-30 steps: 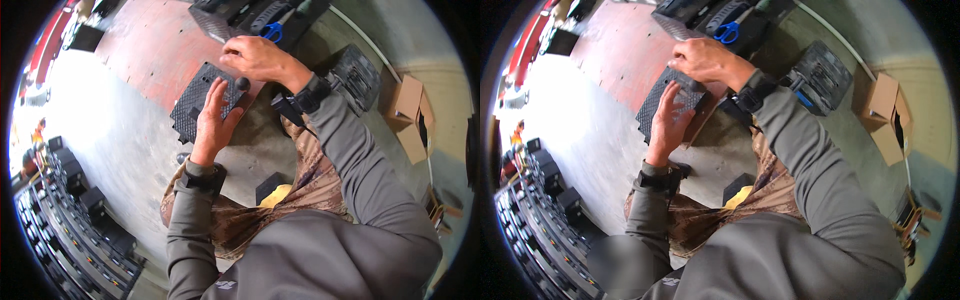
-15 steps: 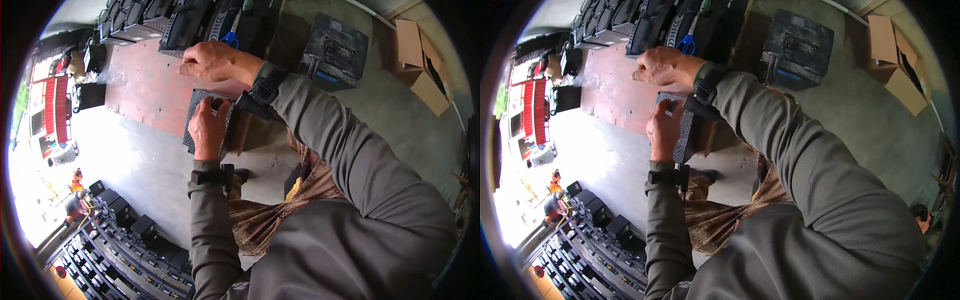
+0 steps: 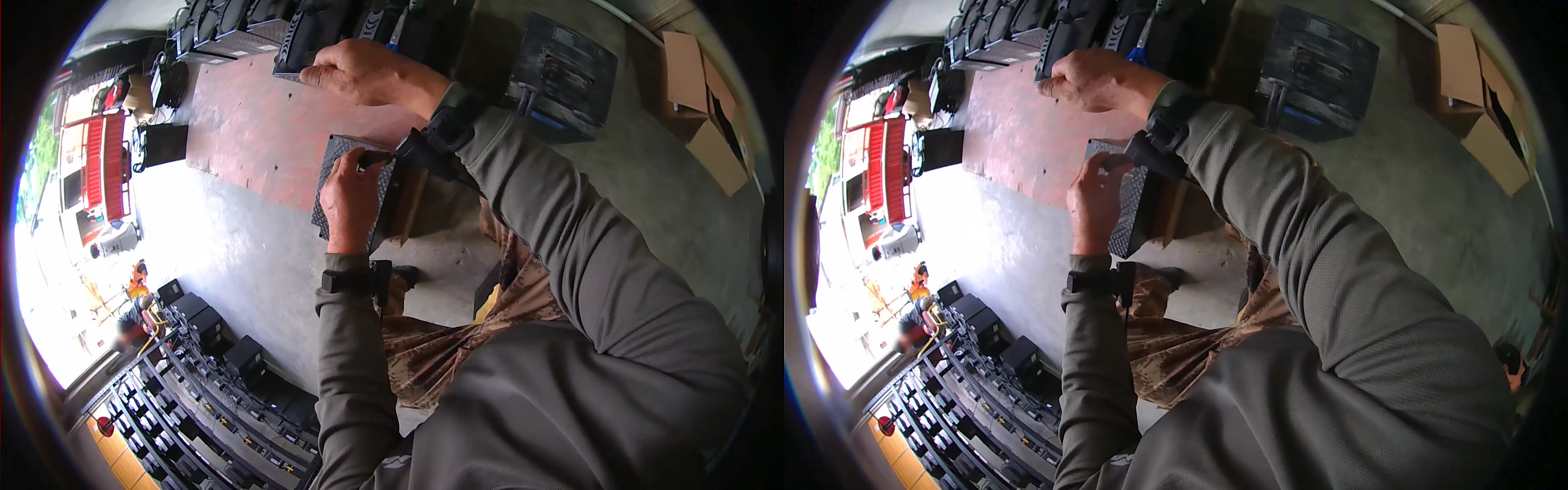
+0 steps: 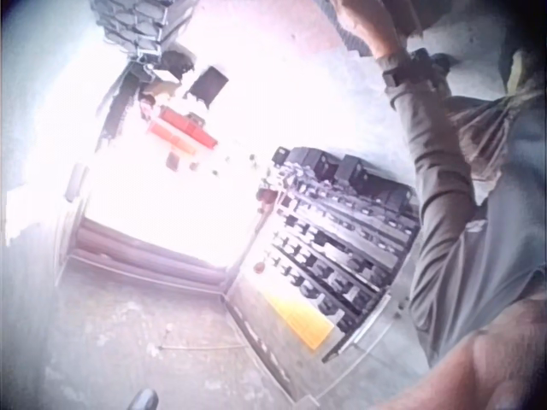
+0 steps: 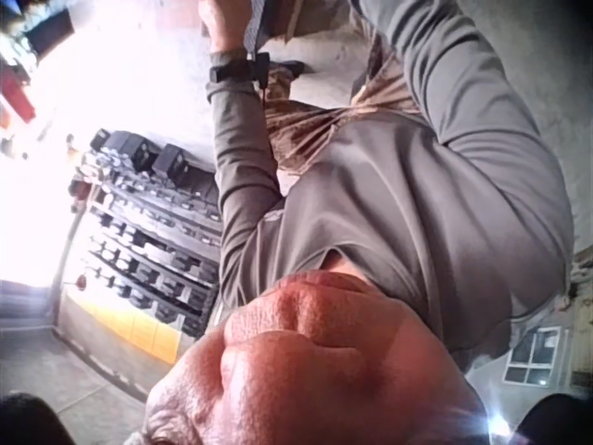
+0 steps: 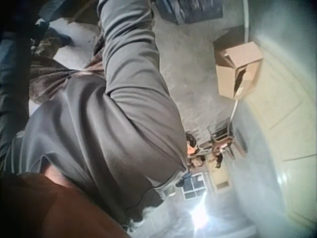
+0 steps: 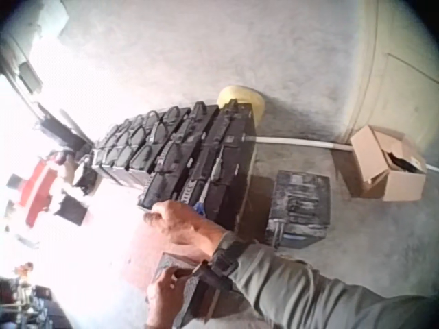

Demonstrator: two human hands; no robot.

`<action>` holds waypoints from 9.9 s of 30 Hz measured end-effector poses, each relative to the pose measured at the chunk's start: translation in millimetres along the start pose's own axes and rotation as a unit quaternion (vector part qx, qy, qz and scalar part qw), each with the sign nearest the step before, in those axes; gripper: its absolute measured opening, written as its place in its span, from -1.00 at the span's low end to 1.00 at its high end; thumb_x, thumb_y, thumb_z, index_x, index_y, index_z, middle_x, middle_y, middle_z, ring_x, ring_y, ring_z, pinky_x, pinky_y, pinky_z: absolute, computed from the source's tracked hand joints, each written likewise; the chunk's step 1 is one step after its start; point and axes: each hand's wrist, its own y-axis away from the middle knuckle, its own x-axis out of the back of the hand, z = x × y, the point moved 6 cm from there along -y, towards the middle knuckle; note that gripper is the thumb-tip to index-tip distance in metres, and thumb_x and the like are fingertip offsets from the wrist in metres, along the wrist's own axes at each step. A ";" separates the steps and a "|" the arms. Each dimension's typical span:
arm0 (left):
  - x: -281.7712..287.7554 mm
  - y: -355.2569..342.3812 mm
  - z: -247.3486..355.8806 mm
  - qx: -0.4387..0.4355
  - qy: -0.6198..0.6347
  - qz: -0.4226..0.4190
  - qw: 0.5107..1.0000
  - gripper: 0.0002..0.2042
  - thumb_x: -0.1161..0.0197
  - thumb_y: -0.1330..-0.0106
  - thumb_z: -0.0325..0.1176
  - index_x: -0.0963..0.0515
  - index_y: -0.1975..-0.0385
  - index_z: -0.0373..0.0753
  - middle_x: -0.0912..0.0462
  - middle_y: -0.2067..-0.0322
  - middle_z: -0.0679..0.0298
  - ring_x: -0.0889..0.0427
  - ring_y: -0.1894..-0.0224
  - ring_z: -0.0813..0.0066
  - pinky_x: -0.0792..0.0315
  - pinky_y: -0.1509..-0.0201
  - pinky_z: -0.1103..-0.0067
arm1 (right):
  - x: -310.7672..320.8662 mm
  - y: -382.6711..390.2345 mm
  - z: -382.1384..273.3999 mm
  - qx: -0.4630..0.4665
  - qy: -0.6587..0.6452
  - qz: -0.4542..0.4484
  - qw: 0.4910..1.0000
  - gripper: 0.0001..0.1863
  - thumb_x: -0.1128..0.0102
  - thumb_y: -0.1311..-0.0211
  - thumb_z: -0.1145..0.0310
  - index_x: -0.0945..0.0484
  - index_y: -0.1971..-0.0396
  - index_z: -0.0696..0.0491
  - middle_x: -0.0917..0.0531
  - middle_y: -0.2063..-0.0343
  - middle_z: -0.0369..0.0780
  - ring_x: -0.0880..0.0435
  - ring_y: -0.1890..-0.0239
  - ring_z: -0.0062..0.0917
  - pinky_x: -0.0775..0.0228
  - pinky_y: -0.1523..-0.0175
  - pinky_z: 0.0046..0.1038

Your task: Repairing a battery pack unit using a screwdriver to remove or tighten housing screws.

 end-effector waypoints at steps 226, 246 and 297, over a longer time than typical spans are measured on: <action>78.7 98.1 -115.1 0.194 0.219 0.005 0.956 -0.46 -0.41 -0.34 -0.06 -0.59 -0.15 -0.35 -0.68 -0.10 -0.09 -0.64 -0.18 -0.05 -0.52 -0.21 0.27 | -79.5 68.6 -7.4 0.006 0.348 -0.325 0.879 -0.62 -0.38 -0.13 0.30 -0.64 0.01 0.01 -0.73 0.15 -0.08 -0.68 0.02 -0.04 -0.52 -0.07 -0.07; 74.4 100.0 -117.8 0.201 0.223 -0.003 0.954 -0.44 -0.37 -0.37 0.00 -0.57 -0.20 -0.32 -0.67 -0.12 -0.06 -0.66 -0.15 -0.03 -0.53 -0.20 0.27 | -79.2 69.4 -12.2 -0.033 0.363 -0.346 0.864 -0.76 -0.19 -0.31 0.25 -0.60 0.10 0.01 -0.71 0.13 -0.08 -0.69 0.04 -0.01 -0.48 -0.05 -0.01; 73.9 98.7 -115.2 0.201 0.225 -0.017 0.953 -0.46 -0.39 -0.36 -0.04 -0.59 -0.17 -0.32 -0.68 -0.11 -0.06 -0.66 -0.15 -0.04 -0.54 -0.20 0.27 | -73.9 63.7 -34.4 -0.009 0.330 -0.330 0.884 -0.57 -0.36 -0.14 0.26 -0.64 -0.03 0.04 -0.67 -0.02 -0.01 -0.65 -0.08 -0.03 -0.51 -0.16 -0.11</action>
